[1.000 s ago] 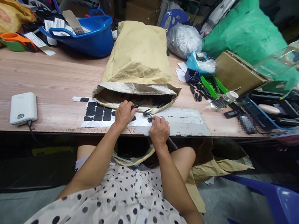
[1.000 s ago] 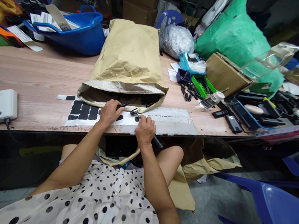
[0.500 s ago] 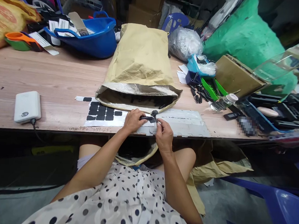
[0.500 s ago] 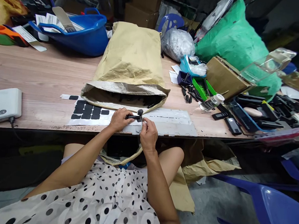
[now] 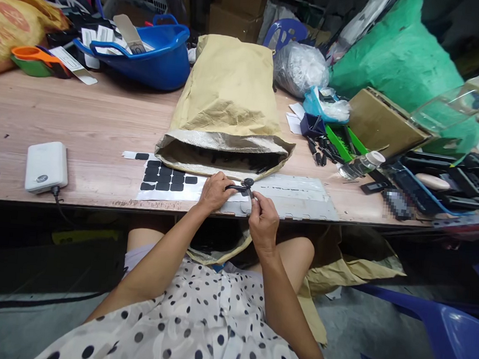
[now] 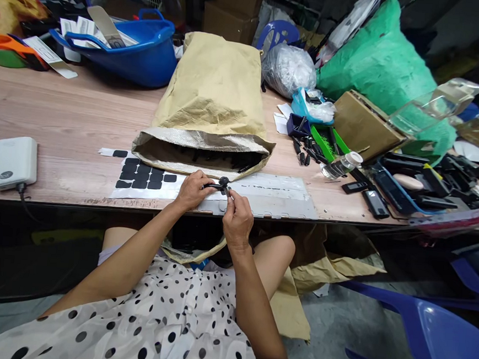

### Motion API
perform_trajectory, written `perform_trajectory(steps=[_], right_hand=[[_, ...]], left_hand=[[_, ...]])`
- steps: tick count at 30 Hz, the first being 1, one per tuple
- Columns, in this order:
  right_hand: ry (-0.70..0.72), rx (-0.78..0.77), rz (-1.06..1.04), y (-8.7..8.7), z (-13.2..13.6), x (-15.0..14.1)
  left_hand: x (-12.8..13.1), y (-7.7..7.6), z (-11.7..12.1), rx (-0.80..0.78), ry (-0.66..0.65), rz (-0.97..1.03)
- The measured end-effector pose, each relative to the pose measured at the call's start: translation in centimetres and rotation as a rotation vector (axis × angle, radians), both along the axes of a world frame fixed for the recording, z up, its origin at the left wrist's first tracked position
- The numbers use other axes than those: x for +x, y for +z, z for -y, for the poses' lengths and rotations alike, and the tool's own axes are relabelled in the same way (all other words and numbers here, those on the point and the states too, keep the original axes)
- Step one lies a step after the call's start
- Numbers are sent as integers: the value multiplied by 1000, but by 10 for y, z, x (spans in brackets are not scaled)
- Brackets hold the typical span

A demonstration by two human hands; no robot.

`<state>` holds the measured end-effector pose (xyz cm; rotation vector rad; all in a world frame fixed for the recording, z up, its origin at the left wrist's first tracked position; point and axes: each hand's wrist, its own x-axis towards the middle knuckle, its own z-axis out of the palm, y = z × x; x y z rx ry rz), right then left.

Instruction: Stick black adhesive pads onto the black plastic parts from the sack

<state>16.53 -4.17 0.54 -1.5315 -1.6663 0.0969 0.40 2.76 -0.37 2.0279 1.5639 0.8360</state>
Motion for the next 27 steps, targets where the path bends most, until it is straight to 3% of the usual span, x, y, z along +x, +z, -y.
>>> perform_trajectory(steps=[17, 27], right_hand=[[87, -50, 23, 1, -2, -14], [-131, -97, 155, -6, -25, 7]], left_hand=[[2, 9, 6, -17, 31, 51], [3, 6, 5, -12, 44, 7]])
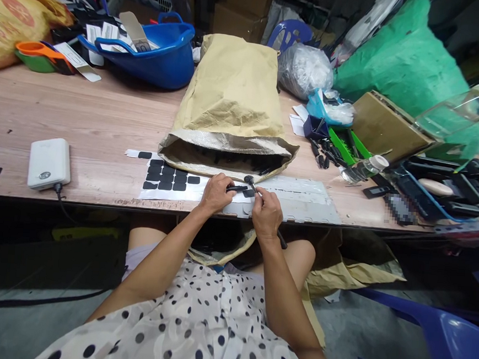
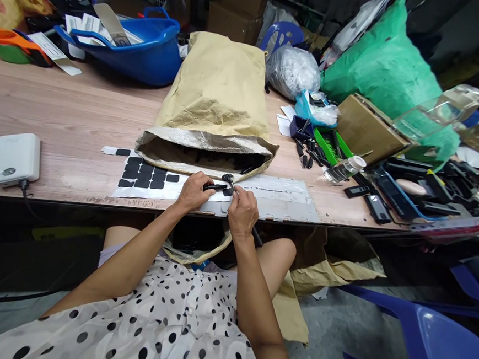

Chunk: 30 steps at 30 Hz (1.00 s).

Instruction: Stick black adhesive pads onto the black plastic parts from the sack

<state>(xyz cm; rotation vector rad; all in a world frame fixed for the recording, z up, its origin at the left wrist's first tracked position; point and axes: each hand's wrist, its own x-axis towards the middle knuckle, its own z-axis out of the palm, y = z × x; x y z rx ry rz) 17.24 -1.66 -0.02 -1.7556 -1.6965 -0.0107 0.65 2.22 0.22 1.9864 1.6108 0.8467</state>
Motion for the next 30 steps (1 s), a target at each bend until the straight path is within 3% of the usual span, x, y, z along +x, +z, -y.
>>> perform_trajectory(steps=[5, 15, 20, 22, 24, 28, 30], right_hand=[[-83, -41, 127, -10, -6, -4], [-130, -68, 197, -11, -4, -15], [-122, -58, 227, -14, -5, -15], [-129, -42, 237, -14, -5, -15], [-145, -33, 246, -15, -5, -16], [-147, -31, 243, -16, -5, -18], [-140, -35, 233, -15, -5, -18]], left_hand=[[-1, 3, 5, 1, 5, -16], [-4, 11, 10, -1, -32, -46], [-17, 10, 58, 135, -250, 102], [-25, 2, 84, 107, -382, 119], [-33, -10, 105, 23, -428, 64], [-46, -36, 121, -268, -209, -256], [-49, -39, 121, -391, -118, -401]])
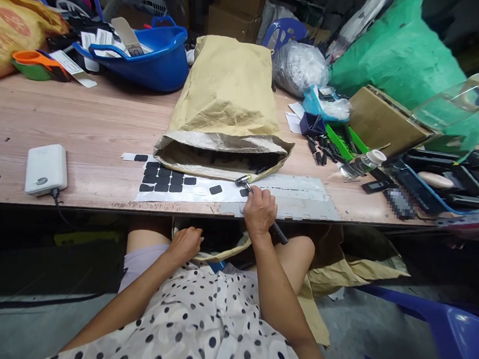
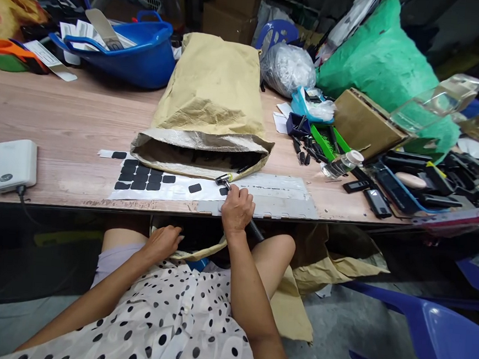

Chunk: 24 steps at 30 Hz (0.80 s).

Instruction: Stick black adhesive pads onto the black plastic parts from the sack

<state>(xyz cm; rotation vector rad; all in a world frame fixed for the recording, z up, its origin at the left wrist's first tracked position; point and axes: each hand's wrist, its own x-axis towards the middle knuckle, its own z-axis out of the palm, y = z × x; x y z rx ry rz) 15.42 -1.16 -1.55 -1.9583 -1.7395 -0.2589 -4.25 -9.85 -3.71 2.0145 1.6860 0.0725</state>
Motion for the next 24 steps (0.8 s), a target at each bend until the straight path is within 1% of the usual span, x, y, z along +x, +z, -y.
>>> perform_trajectory(steps=[1, 2, 3, 5, 6, 7, 8, 10, 12, 14, 16, 18, 20, 22, 24], right_hand=[[2, -7, -4, 0, 0, 0], [2, -17, -6, 1, 0, 0], [1, -30, -8, 1, 0, 0], [1, -51, -4, 2, 0, 0], [0, -57, 0, 3, 0, 0], [-3, -59, 7, 3, 0, 0], [-6, -59, 14, 4, 0, 0], [-13, -64, 30, 4, 1, -1], [-17, -69, 45, 5, 2, -2], [-14, -70, 62, 5, 2, -3], [-9, -69, 77, 6, 3, -4], [-6, -73, 89, 6, 3, -5], [-11, -78, 95, 7, 4, -5], [-17, -80, 95, 8, 4, -6], [-18, -76, 88, 8, 5, -6]], left_hand=[[0, 2, -1, -19, 8, -31], [1, 6, -2, -15, -5, -19], [3, 12, -4, 1, -36, 33], [11, 29, -13, 50, -103, 202], [16, 38, -21, 85, -112, 284], [21, 47, -32, 126, -90, 348], [26, 55, -46, 201, -34, 378], [34, 67, -81, 385, 164, 353], [40, 74, -119, 483, 350, 287], [42, 76, -152, 483, 506, 213], [44, 77, -174, 435, 597, 150], [43, 78, -186, 368, 631, 101], [41, 78, -187, 317, 629, 67], [37, 79, -181, 313, 604, 54], [31, 79, -168, 359, 557, 65]])
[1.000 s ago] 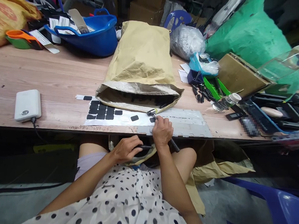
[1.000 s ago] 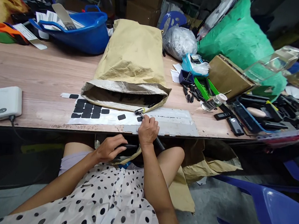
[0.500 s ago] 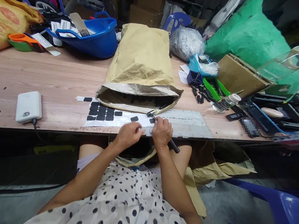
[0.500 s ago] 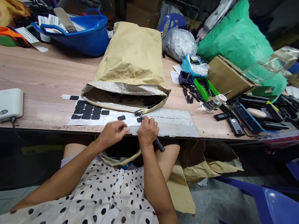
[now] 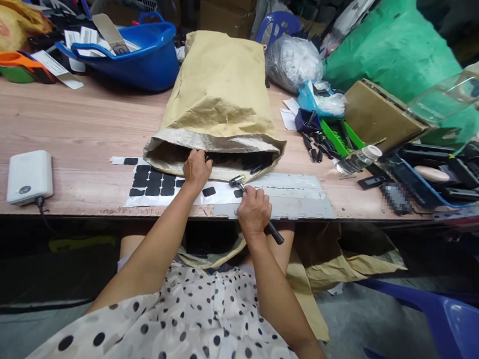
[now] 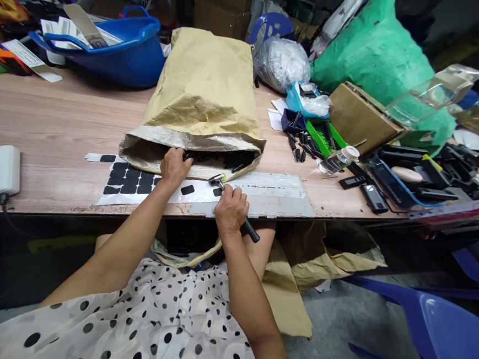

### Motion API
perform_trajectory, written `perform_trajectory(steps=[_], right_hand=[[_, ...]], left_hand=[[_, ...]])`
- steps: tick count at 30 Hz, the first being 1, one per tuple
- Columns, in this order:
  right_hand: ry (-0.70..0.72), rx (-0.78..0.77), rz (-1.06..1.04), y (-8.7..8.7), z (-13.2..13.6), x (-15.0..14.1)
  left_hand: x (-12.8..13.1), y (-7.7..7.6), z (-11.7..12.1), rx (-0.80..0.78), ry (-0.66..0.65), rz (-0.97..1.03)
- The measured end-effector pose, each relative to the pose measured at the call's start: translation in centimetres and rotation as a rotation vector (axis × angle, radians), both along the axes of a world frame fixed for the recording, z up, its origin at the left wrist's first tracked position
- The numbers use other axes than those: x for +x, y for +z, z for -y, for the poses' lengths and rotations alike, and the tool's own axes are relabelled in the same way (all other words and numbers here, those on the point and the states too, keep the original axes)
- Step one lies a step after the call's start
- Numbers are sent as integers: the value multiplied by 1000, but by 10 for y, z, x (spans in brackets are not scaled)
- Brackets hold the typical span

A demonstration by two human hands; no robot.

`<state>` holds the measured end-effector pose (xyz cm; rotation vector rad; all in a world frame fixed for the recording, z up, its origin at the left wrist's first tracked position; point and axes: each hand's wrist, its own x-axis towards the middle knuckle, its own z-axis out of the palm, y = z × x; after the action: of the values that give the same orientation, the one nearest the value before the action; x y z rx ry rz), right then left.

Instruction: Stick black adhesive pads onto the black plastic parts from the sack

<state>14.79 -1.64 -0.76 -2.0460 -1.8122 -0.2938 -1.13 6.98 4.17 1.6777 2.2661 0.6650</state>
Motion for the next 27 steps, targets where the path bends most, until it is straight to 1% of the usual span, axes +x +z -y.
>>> perform_trajectory(steps=[2, 5, 7, 9, 12, 15, 18, 22, 27], right_hand=[[6, 7, -14, 0, 0, 0], [23, 25, -64, -1, -1, 3], [46, 46, -128, -2, -3, 8], [87, 72, -222, -1, -4, 15], [151, 130, -393, 0, -2, 24], [210, 188, -540, 2, 6, 26], [268, 215, -632, 4, 15, 24], [317, 220, -667, 9, 22, 19], [334, 265, -621, 14, 28, 17]], left_hand=[[-5, -3, 17, 67, -70, 2], [-10, -13, 42, 138, -237, 37], [-10, -23, 52, 148, -354, 72], [-6, -31, 55, 137, -430, 108], [0, -38, 50, 110, -459, 141], [3, -39, 44, 91, -481, 141], [2, -39, 43, 86, -522, 133], [1, -40, 45, 81, -542, 134], [3, -40, 46, 77, -535, 126]])
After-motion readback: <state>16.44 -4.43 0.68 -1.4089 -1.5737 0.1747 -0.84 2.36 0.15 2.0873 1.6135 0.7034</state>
